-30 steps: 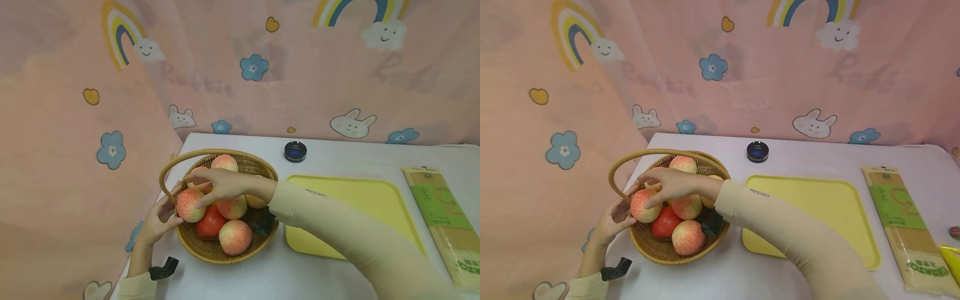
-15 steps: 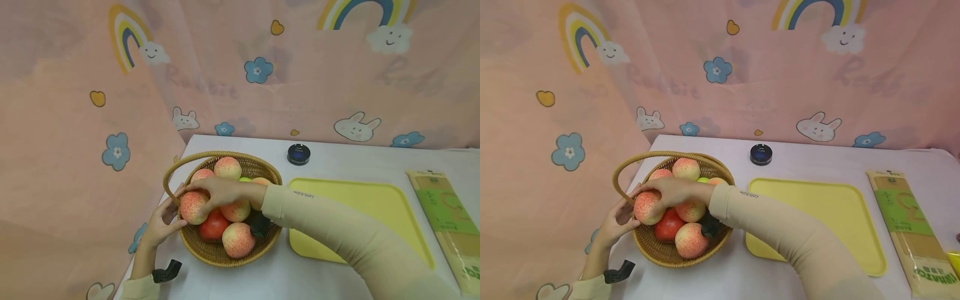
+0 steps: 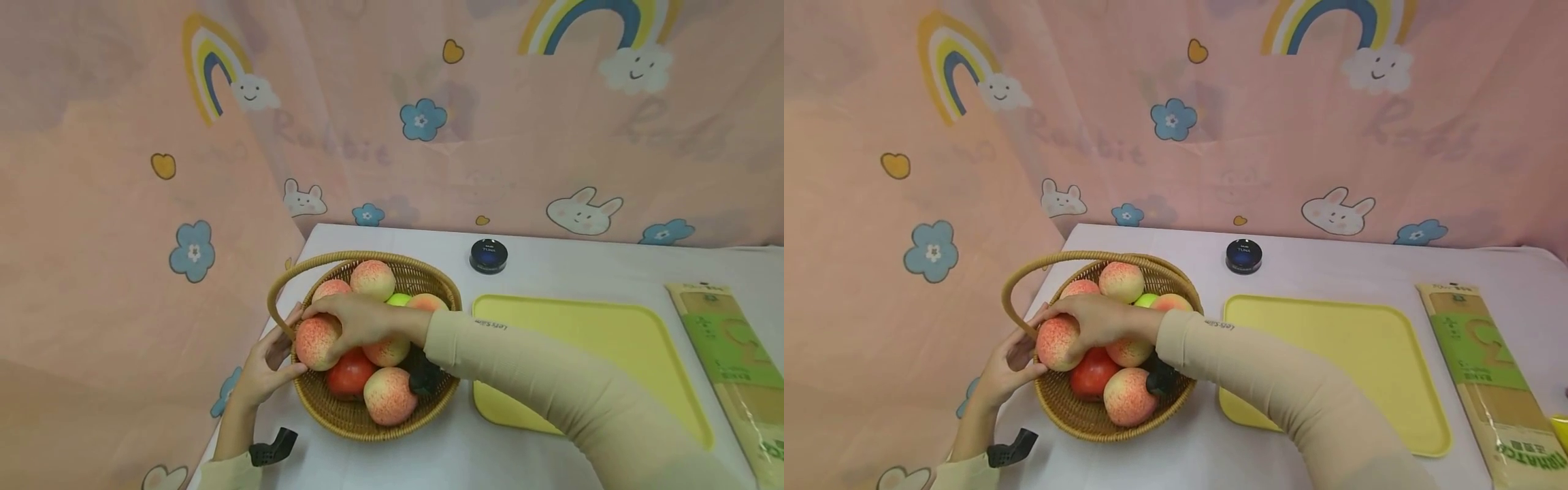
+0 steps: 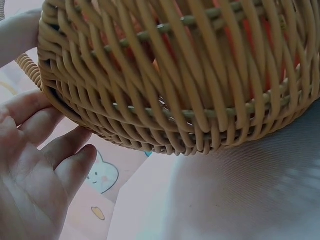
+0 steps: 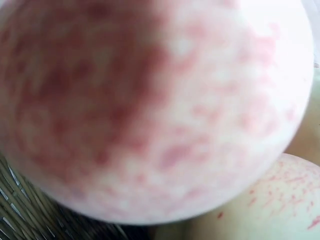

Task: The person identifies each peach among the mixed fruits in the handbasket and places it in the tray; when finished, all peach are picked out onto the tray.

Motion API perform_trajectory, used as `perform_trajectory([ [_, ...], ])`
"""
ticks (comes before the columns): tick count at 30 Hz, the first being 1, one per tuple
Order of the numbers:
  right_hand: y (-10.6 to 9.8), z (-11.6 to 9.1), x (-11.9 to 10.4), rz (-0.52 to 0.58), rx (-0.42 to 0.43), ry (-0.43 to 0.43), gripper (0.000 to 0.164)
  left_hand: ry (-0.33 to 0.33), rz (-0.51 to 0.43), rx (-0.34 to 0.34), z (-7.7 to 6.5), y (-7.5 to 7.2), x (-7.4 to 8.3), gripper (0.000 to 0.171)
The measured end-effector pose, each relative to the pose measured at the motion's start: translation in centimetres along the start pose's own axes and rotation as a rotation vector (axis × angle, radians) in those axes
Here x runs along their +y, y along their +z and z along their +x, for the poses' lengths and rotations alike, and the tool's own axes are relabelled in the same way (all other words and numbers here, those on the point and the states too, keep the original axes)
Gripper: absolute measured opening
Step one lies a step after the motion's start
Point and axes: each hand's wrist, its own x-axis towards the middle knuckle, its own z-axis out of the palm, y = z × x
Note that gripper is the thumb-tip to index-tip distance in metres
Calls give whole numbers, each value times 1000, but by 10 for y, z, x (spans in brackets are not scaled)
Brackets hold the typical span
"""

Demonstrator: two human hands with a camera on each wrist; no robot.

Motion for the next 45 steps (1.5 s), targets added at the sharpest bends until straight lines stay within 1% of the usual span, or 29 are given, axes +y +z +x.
perform_trajectory([
  [7,-3,-5,3,116,58,-105,63,0,4,-11,4,1,0,80],
  [12,-9,-12,-3,128,92,-140,63,10,19,-14,4,0,-1,80],
  [16,-12,-23,-10,158,121,-164,63,9,31,-11,3,0,-2,80],
  [20,-18,-40,-20,229,168,-217,63,-7,27,-4,2,0,-1,81],
  [23,-24,-56,-26,268,206,-268,65,-15,19,1,2,0,-1,81],
  [26,-28,-76,-30,258,255,-289,68,-17,31,7,2,1,-1,80],
  [30,-30,-109,-30,228,315,-322,70,-29,48,17,2,1,0,79],
  [33,-29,-135,-26,240,355,-348,72,-31,40,14,1,2,1,79],
  [35,-27,-152,-20,248,391,-349,73,-17,29,11,0,3,1,79],
  [36,-26,-161,-17,246,413,-343,73,-2,23,7,-1,3,1,79],
  [39,-24,-182,-3,235,492,-361,76,52,4,1,0,3,1,79],
  [41,-23,-196,8,233,542,-360,77,73,-5,1,0,3,0,79],
  [43,-22,-209,20,236,588,-334,78,77,-7,-2,1,3,0,80],
  [45,-20,-222,32,241,627,-266,79,51,6,2,0,3,1,80],
])
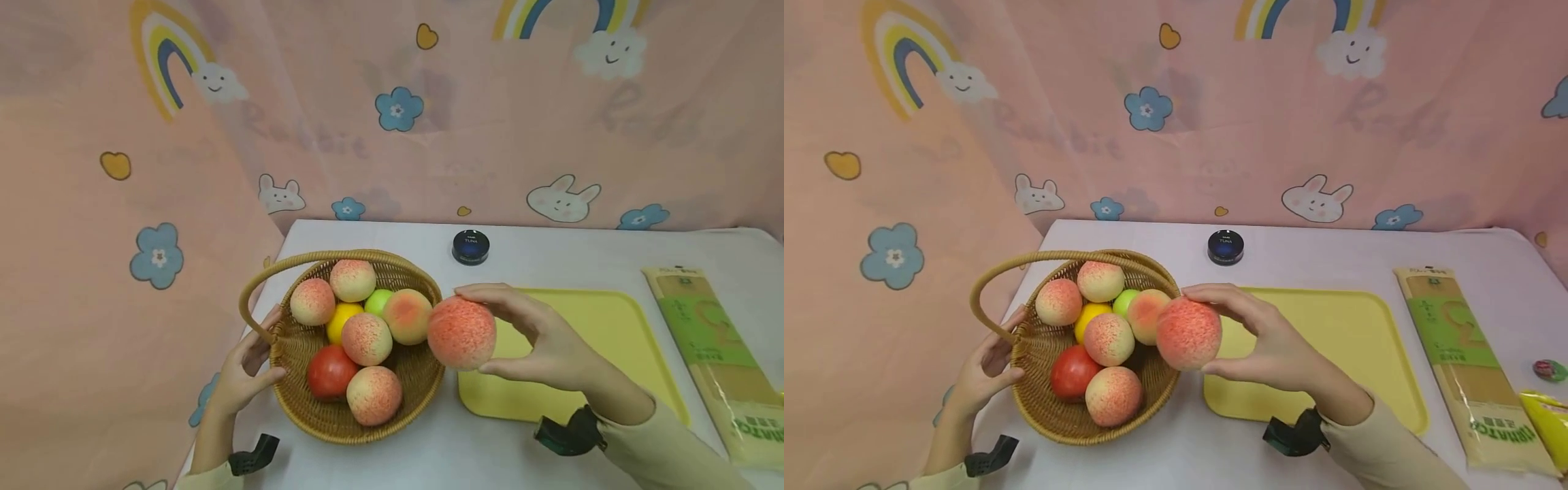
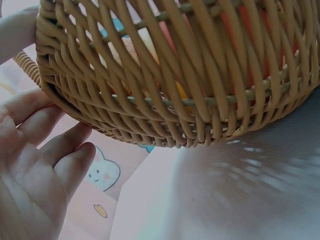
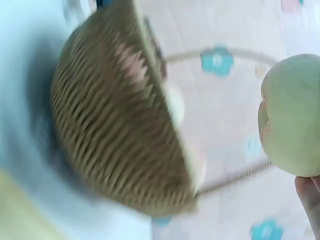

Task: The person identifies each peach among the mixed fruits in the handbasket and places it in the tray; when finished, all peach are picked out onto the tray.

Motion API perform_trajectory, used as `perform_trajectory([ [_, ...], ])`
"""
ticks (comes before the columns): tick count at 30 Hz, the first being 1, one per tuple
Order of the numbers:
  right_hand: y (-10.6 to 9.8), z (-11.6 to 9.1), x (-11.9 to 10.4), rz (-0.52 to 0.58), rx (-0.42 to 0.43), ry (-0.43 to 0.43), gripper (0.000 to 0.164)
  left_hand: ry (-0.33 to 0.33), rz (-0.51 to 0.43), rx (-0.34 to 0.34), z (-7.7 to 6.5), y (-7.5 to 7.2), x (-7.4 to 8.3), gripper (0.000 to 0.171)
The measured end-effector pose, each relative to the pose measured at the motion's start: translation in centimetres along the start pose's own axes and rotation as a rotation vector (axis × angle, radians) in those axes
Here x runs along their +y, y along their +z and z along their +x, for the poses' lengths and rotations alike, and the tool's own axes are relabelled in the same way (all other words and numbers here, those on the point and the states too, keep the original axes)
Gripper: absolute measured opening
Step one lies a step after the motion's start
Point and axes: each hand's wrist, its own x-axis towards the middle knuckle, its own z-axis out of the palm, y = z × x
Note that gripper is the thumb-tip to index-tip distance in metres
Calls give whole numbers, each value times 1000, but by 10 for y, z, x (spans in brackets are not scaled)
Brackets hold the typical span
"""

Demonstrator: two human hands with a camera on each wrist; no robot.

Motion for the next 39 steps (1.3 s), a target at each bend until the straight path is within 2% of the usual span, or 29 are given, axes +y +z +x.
perform_trajectory([
  [5,-17,-29,34,-121,107,153,81,-55,36,9,-1,-1,1,80],
  [10,-27,-44,77,-213,185,332,76,-41,26,5,0,-2,-1,80],
  [13,-32,-46,99,-225,187,410,73,-32,23,3,1,-2,-1,80],
  [18,-38,-46,127,-210,153,452,71,-15,21,-3,2,-2,0,79],
  [22,-37,-44,139,-181,113,462,73,-27,24,-5,1,-2,1,80],
  [26,-35,-45,145,-148,63,471,75,-61,31,-3,-1,-1,3,81],
  [32,-36,-46,146,-126,-11,537,80,-94,46,4,-2,-1,4,81],
  [35,-37,-46,149,-108,-47,560,85,-92,48,7,-2,-2,3,82],
  [39,-37,-46,152,-76,-54,567,89,-74,45,4,-1,-2,2,82],
])
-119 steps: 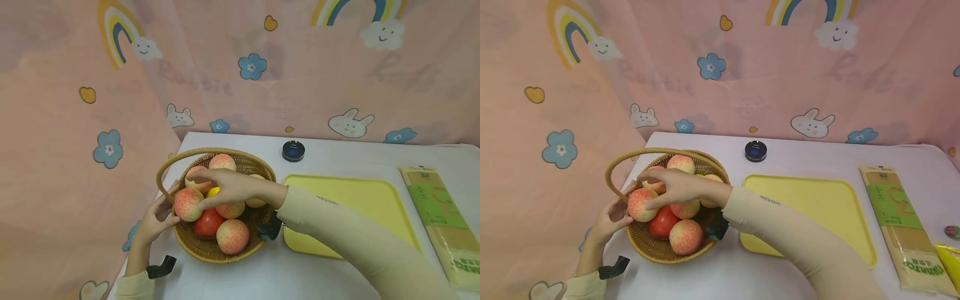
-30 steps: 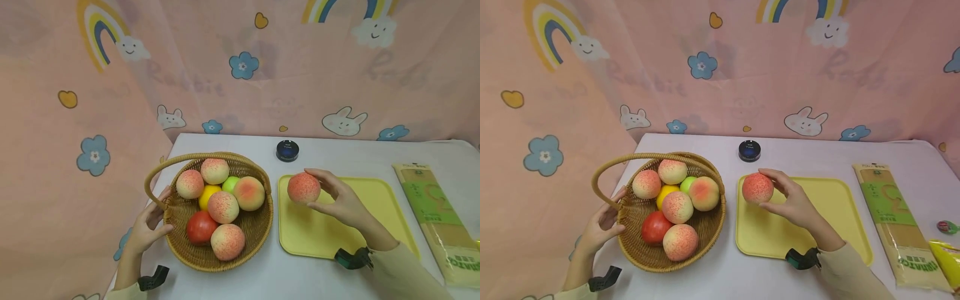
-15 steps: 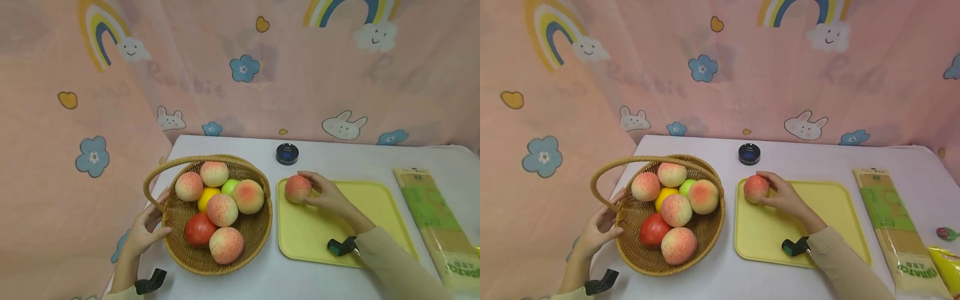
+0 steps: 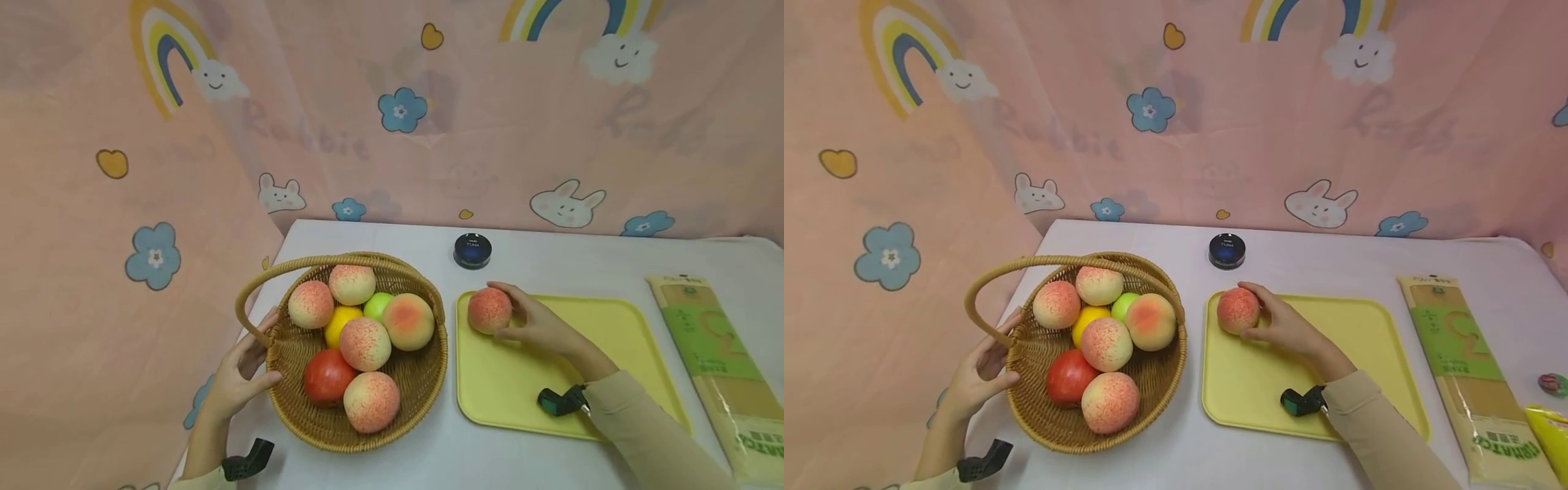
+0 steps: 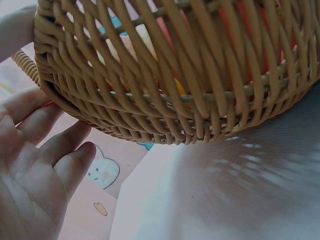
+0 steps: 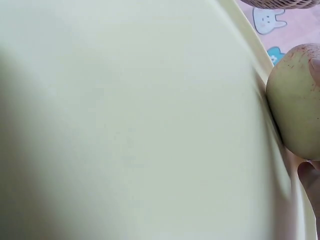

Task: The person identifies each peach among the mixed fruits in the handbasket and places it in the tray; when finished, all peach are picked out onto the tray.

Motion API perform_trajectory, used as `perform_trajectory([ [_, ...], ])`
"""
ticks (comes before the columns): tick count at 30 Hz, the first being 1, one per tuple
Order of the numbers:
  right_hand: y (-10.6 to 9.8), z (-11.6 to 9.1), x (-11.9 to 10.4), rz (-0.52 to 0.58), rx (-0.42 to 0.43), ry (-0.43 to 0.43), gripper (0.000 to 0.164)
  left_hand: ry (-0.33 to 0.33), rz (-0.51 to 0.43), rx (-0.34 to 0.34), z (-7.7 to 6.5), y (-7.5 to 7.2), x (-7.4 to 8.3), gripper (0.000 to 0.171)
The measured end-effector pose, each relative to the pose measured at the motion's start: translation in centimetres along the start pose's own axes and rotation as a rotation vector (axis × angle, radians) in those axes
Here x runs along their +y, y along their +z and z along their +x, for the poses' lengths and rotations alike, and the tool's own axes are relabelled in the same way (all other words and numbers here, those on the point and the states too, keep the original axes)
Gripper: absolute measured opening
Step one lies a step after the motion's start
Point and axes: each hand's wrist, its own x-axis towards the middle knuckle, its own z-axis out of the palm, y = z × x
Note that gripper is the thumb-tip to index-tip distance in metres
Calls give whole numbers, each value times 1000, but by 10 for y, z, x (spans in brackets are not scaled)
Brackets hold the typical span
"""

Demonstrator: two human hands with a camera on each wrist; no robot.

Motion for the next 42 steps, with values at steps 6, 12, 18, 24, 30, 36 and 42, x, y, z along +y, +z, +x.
perform_trajectory([
  [6,-1,-4,-3,4,32,-12,87,3,-4,5,0,-1,1,80],
  [12,-7,-18,-19,-48,143,-91,76,7,-1,-3,1,0,1,80],
  [18,-5,-33,-43,-46,179,-192,70,21,-10,6,1,0,0,79],
  [24,5,-43,-71,4,98,-298,68,36,-28,1,1,0,-2,79],
  [30,18,-46,-99,18,23,-405,72,-8,-7,6,3,1,0,79],
  [36,32,-40,-133,0,-59,-478,73,-26,5,8,6,2,3,80],
  [42,47,-22,-167,-29,-150,-480,73,-30,3,11,4,2,4,81],
])
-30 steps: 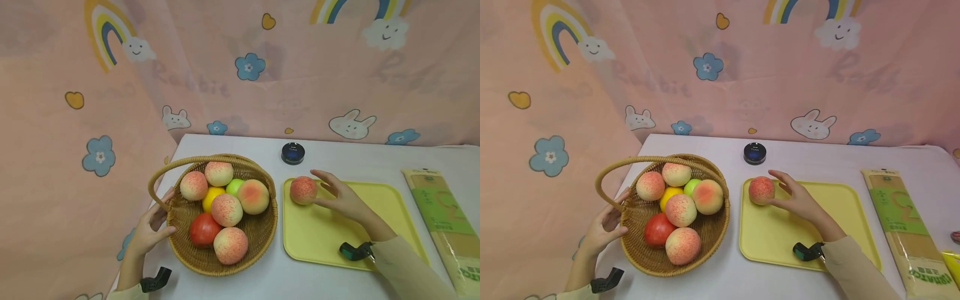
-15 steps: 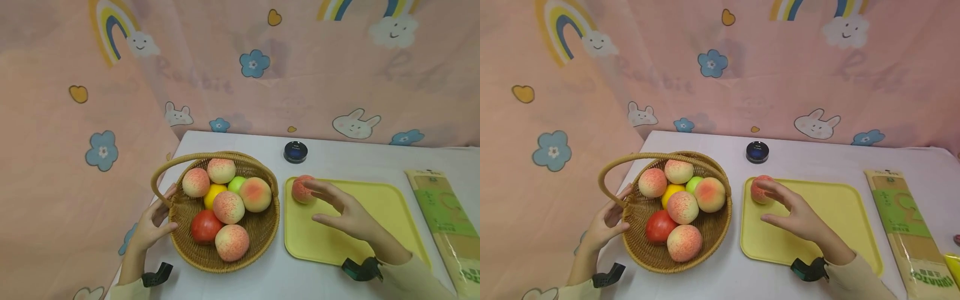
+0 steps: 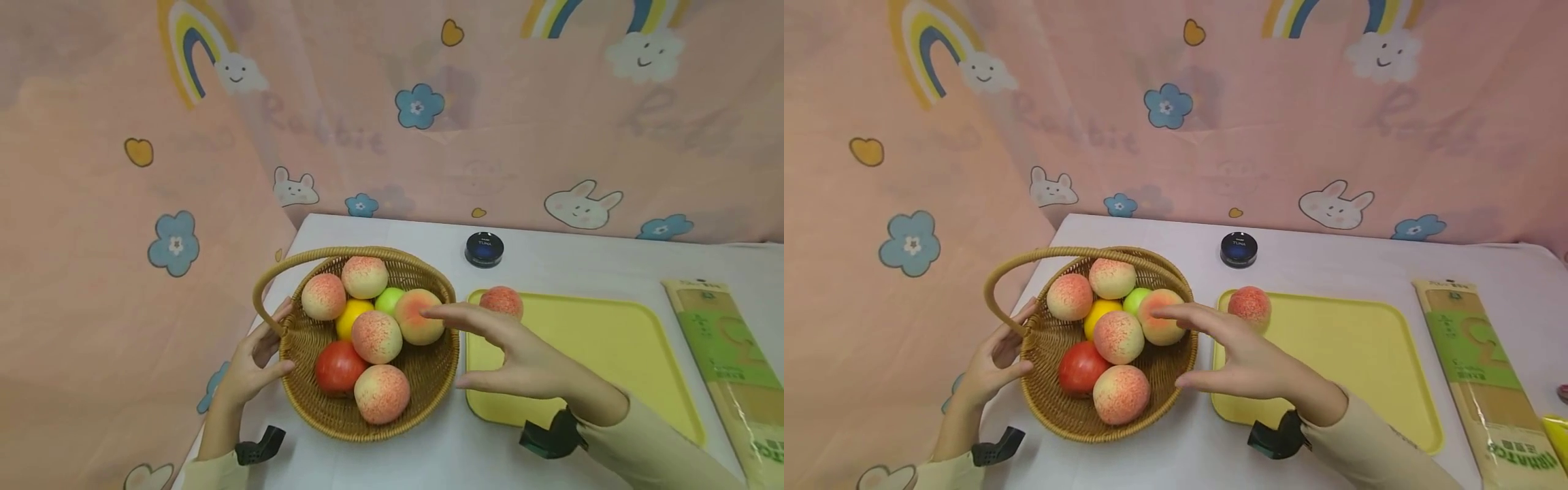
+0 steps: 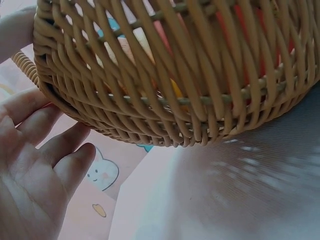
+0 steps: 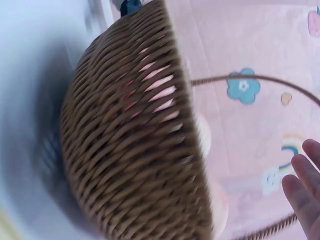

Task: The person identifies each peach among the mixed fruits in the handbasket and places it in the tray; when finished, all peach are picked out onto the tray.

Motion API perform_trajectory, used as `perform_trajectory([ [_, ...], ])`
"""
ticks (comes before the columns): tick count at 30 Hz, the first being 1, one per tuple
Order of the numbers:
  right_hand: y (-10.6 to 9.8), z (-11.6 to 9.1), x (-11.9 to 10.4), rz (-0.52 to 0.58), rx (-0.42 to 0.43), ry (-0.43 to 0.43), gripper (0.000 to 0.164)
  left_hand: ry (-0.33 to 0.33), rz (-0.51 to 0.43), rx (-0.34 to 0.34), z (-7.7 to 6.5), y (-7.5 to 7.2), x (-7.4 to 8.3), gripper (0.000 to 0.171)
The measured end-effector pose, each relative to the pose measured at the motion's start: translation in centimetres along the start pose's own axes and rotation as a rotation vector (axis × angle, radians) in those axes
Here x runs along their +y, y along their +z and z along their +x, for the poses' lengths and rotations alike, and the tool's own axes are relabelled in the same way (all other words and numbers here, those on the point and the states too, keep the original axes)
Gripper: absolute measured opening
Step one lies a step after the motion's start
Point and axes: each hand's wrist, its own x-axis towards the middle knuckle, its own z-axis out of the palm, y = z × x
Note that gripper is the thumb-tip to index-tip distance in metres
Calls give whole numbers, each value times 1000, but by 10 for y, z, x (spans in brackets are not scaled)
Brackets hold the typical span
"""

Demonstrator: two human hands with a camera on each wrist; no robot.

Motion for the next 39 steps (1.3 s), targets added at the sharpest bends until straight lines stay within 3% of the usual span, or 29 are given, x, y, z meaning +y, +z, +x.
perform_trajectory([
  [8,9,49,-15,-25,-127,79,70,-11,5,6,-1,0,0,80],
  [19,17,104,9,-15,-274,153,71,-11,12,4,-2,-3,-3,78],
  [28,29,128,15,-10,-315,237,77,15,-2,1,-1,-3,-4,77],
  [33,34,128,22,10,-335,290,71,27,-8,-3,-1,-3,-4,77],
  [39,38,125,28,-22,-353,294,67,11,6,-2,0,-3,-4,77],
])
